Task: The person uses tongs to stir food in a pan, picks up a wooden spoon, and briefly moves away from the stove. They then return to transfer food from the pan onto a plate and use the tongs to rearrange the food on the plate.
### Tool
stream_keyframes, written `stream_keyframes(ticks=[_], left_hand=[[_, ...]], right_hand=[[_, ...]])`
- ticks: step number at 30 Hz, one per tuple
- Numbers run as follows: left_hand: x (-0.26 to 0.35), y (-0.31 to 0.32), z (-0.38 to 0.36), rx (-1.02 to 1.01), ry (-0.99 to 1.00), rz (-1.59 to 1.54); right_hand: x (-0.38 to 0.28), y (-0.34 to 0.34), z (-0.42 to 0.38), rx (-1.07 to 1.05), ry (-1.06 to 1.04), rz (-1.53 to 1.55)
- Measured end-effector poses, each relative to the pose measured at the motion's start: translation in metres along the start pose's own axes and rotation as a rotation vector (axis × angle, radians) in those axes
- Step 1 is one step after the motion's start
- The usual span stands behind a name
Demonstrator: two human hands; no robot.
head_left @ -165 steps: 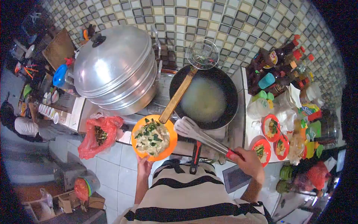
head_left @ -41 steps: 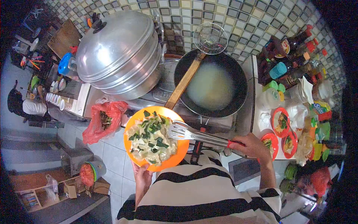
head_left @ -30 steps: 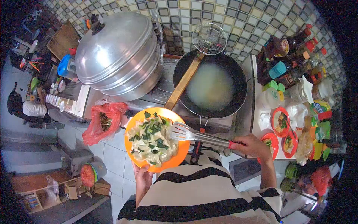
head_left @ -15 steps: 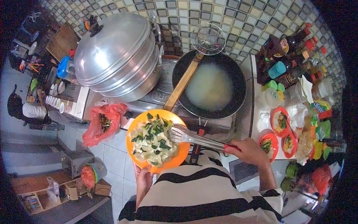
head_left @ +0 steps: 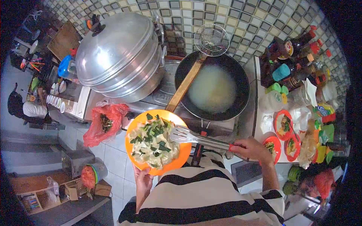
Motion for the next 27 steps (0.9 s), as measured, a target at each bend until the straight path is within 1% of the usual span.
stream_keyframes(ticks=[1, 3, 6, 9, 10, 12, 15, 17, 20, 22, 24, 27], left_hand=[[0.0, -0.003, 0.001, -0.015, -0.011, 0.003], [-0.001, -0.003, 0.0, -0.029, -0.023, 0.008], [-0.002, -0.001, 0.0, -0.007, -0.006, -0.005], [-0.002, 0.0, 0.0, -0.016, 0.003, -0.002], [-0.001, 0.004, 0.0, 0.013, 0.001, 0.001], [-0.001, 0.003, -0.001, 0.043, 0.001, 0.003], [-0.004, -0.003, -0.001, 0.031, 0.001, 0.028], [-0.003, -0.002, 0.001, -0.02, 0.034, 0.016], [-0.002, 0.001, 0.0, 0.027, 0.028, 0.021], [-0.003, -0.003, 0.0, 0.008, 0.022, 0.017], [-0.004, -0.004, 0.0, -0.009, 0.017, 0.011], [-0.001, 0.001, -0.001, -0.023, 0.022, 0.013]], right_hand=[[-0.001, 0.001, 0.001, -0.003, -0.001, -0.001], [-0.003, 0.003, 0.002, 0.024, 0.038, -0.115], [-0.009, 0.004, 0.001, 0.047, 0.036, -0.095], [-0.002, 0.008, 0.004, 0.047, 0.013, -0.096], [0.0, 0.009, 0.005, 0.045, 0.011, -0.098], [0.006, 0.013, 0.006, -0.016, 0.05, -0.039], [0.008, 0.014, 0.005, -0.039, 0.095, 0.002], [0.014, 0.016, 0.006, -0.053, 0.113, 0.042], [0.022, 0.019, 0.007, -0.073, 0.139, 0.103], [0.027, 0.02, 0.008, -0.078, 0.146, 0.124], [0.038, 0.026, 0.008, -0.126, 0.222, 0.195], [0.038, 0.026, 0.01, -0.118, 0.21, 0.157]])
Point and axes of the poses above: each hand's wrist, its own z-axis towards the middle knuckle, its own y-axis out of the palm, x = y × z, the point moved 6 cm from there along z, towards the middle knuckle, and after that the axes turned 11 degrees about -x, right-handed, at the moved point
